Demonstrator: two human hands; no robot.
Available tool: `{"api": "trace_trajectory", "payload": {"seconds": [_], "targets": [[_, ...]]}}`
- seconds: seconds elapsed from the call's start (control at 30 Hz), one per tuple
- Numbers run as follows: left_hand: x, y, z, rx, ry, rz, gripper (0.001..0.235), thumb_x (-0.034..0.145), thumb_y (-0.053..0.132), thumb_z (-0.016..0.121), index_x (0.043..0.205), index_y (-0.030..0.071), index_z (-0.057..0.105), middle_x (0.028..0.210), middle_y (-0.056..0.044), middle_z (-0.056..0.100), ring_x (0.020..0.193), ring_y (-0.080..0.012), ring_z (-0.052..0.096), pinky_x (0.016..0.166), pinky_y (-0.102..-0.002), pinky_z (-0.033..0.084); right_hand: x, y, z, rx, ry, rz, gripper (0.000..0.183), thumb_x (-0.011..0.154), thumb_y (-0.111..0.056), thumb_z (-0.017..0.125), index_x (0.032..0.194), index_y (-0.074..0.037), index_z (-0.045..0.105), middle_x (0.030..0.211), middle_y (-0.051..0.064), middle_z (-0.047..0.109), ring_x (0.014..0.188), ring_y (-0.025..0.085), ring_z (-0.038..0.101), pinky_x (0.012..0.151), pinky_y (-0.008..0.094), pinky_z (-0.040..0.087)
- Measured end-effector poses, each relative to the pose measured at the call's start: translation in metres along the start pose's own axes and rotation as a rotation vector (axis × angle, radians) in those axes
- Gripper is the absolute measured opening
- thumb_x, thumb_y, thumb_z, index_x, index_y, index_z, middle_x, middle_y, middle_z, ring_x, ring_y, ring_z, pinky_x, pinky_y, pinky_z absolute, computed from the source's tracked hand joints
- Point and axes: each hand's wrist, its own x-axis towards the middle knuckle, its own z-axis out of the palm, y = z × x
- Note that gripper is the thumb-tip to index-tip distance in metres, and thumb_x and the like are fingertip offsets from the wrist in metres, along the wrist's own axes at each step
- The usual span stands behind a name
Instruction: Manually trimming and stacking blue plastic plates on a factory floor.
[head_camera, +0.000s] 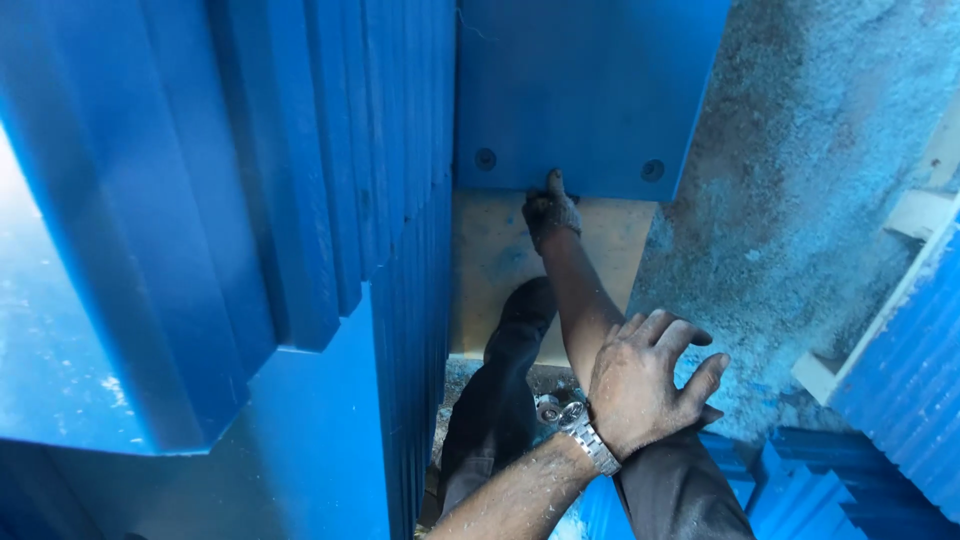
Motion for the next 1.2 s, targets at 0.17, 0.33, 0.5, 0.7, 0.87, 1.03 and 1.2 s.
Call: {"api": "trace_trajectory", "payload": {"seconds": [0.17,0.33,0.5,0.7,0.87,1.03,1.2], "targets": [[0.002,0.001,-0.007,-0.020,-0.004,-0.023,0.031,0.097,0.037,0.067,0.106,0.008,0.072,0.103,-0.009,0.069,0.100,-0.0293,0.066,0.088,-0.045,0.053,-0.039,-0.017,0.045,-0.049,0.031,-0.051,0.033,0.090,-0.029,0.077,0.115,-0.023,0.057,0.088,0.005,0.063,0.065,0.019,0.057,0.059,0.039,0.049],[0.002,0.005,-0.014,-0.041,-0.040,-0.055,0.034,0.096,0.039,0.067,0.106,0.007,0.072,0.099,-0.011,0.067,0.094,-0.0297,0.065,0.084,-0.045,0.052,-0.016,-0.028,0.029,-0.158,-0.085,-0.028,0.044,0.092,-0.029,0.073,0.131,-0.018,0.056,0.112,0.009,0.068,0.076,0.022,0.066,0.065,0.041,0.056],[-0.006,-0.009,-0.009,0.023,0.011,0.029,0.032,0.097,0.037,0.067,0.106,0.007,0.071,0.101,-0.015,0.066,0.099,-0.0353,0.065,0.089,-0.048,0.052,-0.062,-0.018,-0.018,-0.551,-0.264,-0.038,0.048,0.093,-0.033,0.072,0.133,-0.010,0.059,0.120,0.012,0.071,0.070,0.021,0.063,0.060,0.039,0.052],[-0.046,-0.035,0.012,0.095,0.098,0.058,0.029,0.092,0.037,0.069,0.099,0.009,0.071,0.099,-0.017,0.067,0.096,-0.0384,0.065,0.085,-0.050,0.051,-0.101,-0.009,-0.211,-1.035,-0.137,-0.116,0.047,0.093,-0.036,0.067,0.130,-0.008,0.059,0.115,0.017,0.071,0.067,0.025,0.063,0.059,0.041,0.049],[-0.135,-0.052,0.018,0.126,0.098,0.134,0.029,0.091,0.036,0.069,0.097,0.008,0.069,0.098,-0.014,0.068,0.093,-0.0371,0.064,0.083,-0.050,0.052,-0.216,0.030,-0.346,-1.157,0.031,-0.094,0.041,0.091,-0.037,0.070,0.120,-0.008,0.062,0.105,0.015,0.073,0.062,0.024,0.062,0.053,0.041,0.046],[-0.311,-0.038,-0.030,0.067,-0.016,0.190,0.030,0.093,0.037,0.069,0.095,0.008,0.070,0.096,-0.014,0.067,0.092,-0.0366,0.065,0.080,-0.048,0.052,-0.366,0.031,-0.450,-1.272,0.176,-0.107,0.037,0.089,-0.039,0.072,0.109,-0.009,0.064,0.094,0.014,0.074,0.056,0.024,0.060,0.047,0.041,0.044],[-0.514,-0.056,-0.124,0.055,0.065,0.203,0.028,0.093,0.034,0.072,0.097,0.006,0.070,0.096,-0.015,0.069,0.093,-0.0349,0.067,0.079,-0.045,0.054,-0.447,0.065,-0.502,-1.429,0.270,-0.110,0.035,0.088,-0.040,0.074,0.101,-0.009,0.066,0.085,0.013,0.075,0.052,0.023,0.059,0.042,0.040,0.042]]}}
